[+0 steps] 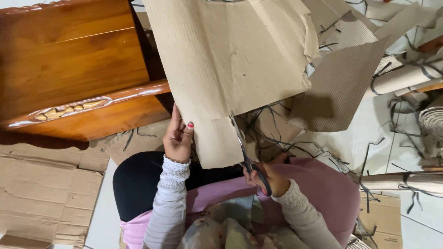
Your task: Cutting cardboard sheets into smaller strips using scissors in a workshop environment.
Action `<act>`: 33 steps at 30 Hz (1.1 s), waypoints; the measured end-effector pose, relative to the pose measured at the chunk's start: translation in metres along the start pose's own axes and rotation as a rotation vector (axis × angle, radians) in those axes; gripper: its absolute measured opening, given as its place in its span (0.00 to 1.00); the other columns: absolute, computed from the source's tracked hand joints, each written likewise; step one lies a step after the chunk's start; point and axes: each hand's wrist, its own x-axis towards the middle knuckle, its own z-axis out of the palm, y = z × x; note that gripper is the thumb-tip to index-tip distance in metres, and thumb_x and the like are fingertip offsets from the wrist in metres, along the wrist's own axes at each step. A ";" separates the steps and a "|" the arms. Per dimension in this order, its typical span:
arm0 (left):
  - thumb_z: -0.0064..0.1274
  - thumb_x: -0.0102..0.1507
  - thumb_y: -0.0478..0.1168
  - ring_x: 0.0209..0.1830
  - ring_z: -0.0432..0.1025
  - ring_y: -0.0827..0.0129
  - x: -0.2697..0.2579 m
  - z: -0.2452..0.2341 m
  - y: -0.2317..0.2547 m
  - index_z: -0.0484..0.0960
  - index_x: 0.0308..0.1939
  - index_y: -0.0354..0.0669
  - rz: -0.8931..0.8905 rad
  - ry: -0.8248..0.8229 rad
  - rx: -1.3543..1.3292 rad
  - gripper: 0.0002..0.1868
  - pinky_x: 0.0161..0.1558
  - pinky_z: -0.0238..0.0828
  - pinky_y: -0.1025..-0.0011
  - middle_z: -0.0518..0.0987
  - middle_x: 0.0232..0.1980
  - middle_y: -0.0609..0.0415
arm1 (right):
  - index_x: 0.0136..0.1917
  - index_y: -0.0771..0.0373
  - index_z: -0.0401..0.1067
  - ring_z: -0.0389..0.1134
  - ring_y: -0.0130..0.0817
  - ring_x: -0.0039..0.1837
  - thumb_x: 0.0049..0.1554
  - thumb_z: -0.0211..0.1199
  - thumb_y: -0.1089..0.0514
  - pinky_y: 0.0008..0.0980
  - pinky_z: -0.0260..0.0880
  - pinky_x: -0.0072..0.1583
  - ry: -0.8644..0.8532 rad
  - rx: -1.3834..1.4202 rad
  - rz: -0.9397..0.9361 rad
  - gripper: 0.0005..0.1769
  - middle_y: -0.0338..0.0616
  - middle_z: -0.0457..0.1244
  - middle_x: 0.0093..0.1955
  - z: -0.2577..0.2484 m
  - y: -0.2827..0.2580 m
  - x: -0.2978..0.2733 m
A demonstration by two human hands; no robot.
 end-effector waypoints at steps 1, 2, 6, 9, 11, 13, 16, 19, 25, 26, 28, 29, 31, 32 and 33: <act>0.44 0.70 0.28 0.48 0.78 0.66 0.000 0.000 0.001 0.51 0.80 0.48 -0.010 0.008 0.006 0.35 0.43 0.85 0.65 0.79 0.61 0.42 | 0.43 0.65 0.66 0.58 0.23 0.25 0.66 0.42 0.38 0.22 0.60 0.36 0.073 0.047 0.052 0.29 0.38 0.59 0.28 0.003 0.000 0.000; 0.44 0.70 0.28 0.48 0.77 0.67 0.000 0.000 0.003 0.52 0.80 0.49 -0.019 0.015 0.013 0.35 0.43 0.85 0.65 0.79 0.61 0.42 | 0.41 0.65 0.66 0.59 0.22 0.22 0.66 0.46 0.38 0.17 0.58 0.32 0.146 0.095 0.103 0.28 0.38 0.57 0.25 0.006 0.000 0.000; 0.43 0.70 0.27 0.48 0.78 0.65 -0.001 0.002 0.002 0.52 0.80 0.48 -0.018 0.029 0.005 0.35 0.43 0.85 0.64 0.80 0.59 0.42 | 0.36 0.65 0.66 0.59 0.26 0.22 0.64 0.54 0.40 0.20 0.57 0.30 0.207 0.138 0.104 0.27 0.41 0.57 0.22 0.013 -0.023 0.001; 0.44 0.70 0.27 0.47 0.78 0.65 0.000 0.003 0.005 0.52 0.80 0.48 -0.017 0.030 0.002 0.35 0.42 0.85 0.63 0.80 0.59 0.42 | 0.32 0.64 0.65 0.57 0.25 0.19 0.65 0.56 0.45 0.18 0.54 0.26 0.275 0.122 0.157 0.26 0.40 0.57 0.17 0.021 -0.035 0.004; 0.45 0.70 0.27 0.47 0.78 0.65 -0.001 0.004 0.006 0.54 0.80 0.47 -0.005 0.031 0.017 0.35 0.41 0.85 0.63 0.80 0.58 0.41 | 0.33 0.63 0.63 0.58 0.27 0.19 0.63 0.62 0.48 0.19 0.56 0.26 0.323 0.237 0.160 0.23 0.41 0.55 0.17 0.023 -0.029 0.004; 0.45 0.70 0.27 0.48 0.77 0.66 -0.004 0.000 0.004 0.52 0.80 0.47 -0.009 0.015 0.011 0.35 0.41 0.85 0.64 0.80 0.59 0.41 | 0.34 0.64 0.65 0.59 0.27 0.20 0.63 0.59 0.43 0.20 0.58 0.27 0.283 0.168 0.137 0.25 0.42 0.57 0.19 0.018 -0.021 0.005; 0.46 0.69 0.27 0.48 0.78 0.65 -0.013 -0.001 -0.011 0.52 0.80 0.48 -0.027 -0.018 -0.012 0.37 0.41 0.85 0.63 0.81 0.58 0.42 | 0.36 0.65 0.67 0.60 0.26 0.21 0.63 0.50 0.35 0.22 0.61 0.29 0.230 0.087 0.130 0.31 0.43 0.59 0.22 0.017 -0.025 0.010; 0.47 0.68 0.27 0.48 0.79 0.64 -0.018 0.008 -0.009 0.52 0.80 0.49 -0.053 -0.058 -0.039 0.38 0.41 0.85 0.62 0.81 0.57 0.42 | 0.32 0.65 0.66 0.59 0.26 0.20 0.64 0.42 0.31 0.21 0.61 0.29 0.242 0.024 0.192 0.38 0.42 0.58 0.19 0.006 0.004 0.005; 0.47 0.68 0.27 0.48 0.78 0.65 -0.020 0.014 0.000 0.50 0.80 0.48 -0.074 -0.110 -0.051 0.39 0.42 0.84 0.62 0.80 0.58 0.42 | 0.26 0.62 0.65 0.60 0.28 0.20 0.64 0.45 0.30 0.20 0.59 0.28 0.350 -0.039 0.332 0.39 0.43 0.57 0.15 0.003 0.022 -0.001; 0.46 0.68 0.27 0.48 0.78 0.65 -0.019 0.013 0.000 0.50 0.81 0.49 -0.092 -0.120 -0.054 0.39 0.42 0.84 0.63 0.80 0.59 0.42 | 0.27 0.63 0.66 0.60 0.28 0.20 0.63 0.45 0.30 0.21 0.59 0.29 0.387 -0.001 0.317 0.39 0.43 0.56 0.15 0.007 0.018 0.000; 0.47 0.68 0.29 0.61 0.71 0.61 -0.023 0.015 -0.001 0.47 0.80 0.41 -0.019 -0.160 0.001 0.38 0.57 0.73 0.63 0.70 0.68 0.41 | 0.26 0.60 0.60 0.57 0.29 0.21 0.63 0.48 0.31 0.25 0.59 0.31 0.386 0.044 0.265 0.35 0.40 0.51 0.15 0.021 -0.019 0.005; 0.47 0.69 0.30 0.73 0.64 0.57 -0.025 0.016 -0.001 0.45 0.79 0.34 0.051 -0.196 0.055 0.38 0.73 0.62 0.63 0.59 0.78 0.40 | 0.25 0.57 0.54 0.54 0.31 0.22 0.62 0.50 0.33 0.29 0.59 0.33 0.381 0.089 0.219 0.33 0.37 0.45 0.14 0.028 -0.038 0.008; 0.47 0.69 0.29 0.75 0.63 0.56 -0.025 0.014 0.000 0.46 0.79 0.34 0.061 -0.202 0.073 0.38 0.73 0.62 0.63 0.57 0.79 0.40 | 0.25 0.58 0.55 0.54 0.32 0.22 0.63 0.53 0.37 0.29 0.58 0.32 0.401 0.090 0.240 0.32 0.39 0.49 0.16 0.032 -0.049 0.010; 0.47 0.69 0.29 0.76 0.61 0.56 -0.025 0.013 0.001 0.46 0.79 0.34 0.069 -0.208 0.090 0.37 0.74 0.61 0.63 0.54 0.80 0.40 | 0.24 0.59 0.57 0.55 0.33 0.22 0.64 0.55 0.42 0.28 0.57 0.32 0.421 0.092 0.263 0.32 0.42 0.52 0.17 0.034 -0.054 0.011; 0.47 0.69 0.29 0.76 0.61 0.56 -0.024 0.013 0.002 0.46 0.79 0.34 0.071 -0.208 0.091 0.37 0.74 0.61 0.63 0.54 0.80 0.40 | 0.24 0.59 0.57 0.55 0.33 0.22 0.64 0.55 0.42 0.28 0.57 0.32 0.420 0.091 0.261 0.32 0.42 0.52 0.17 0.032 -0.048 0.010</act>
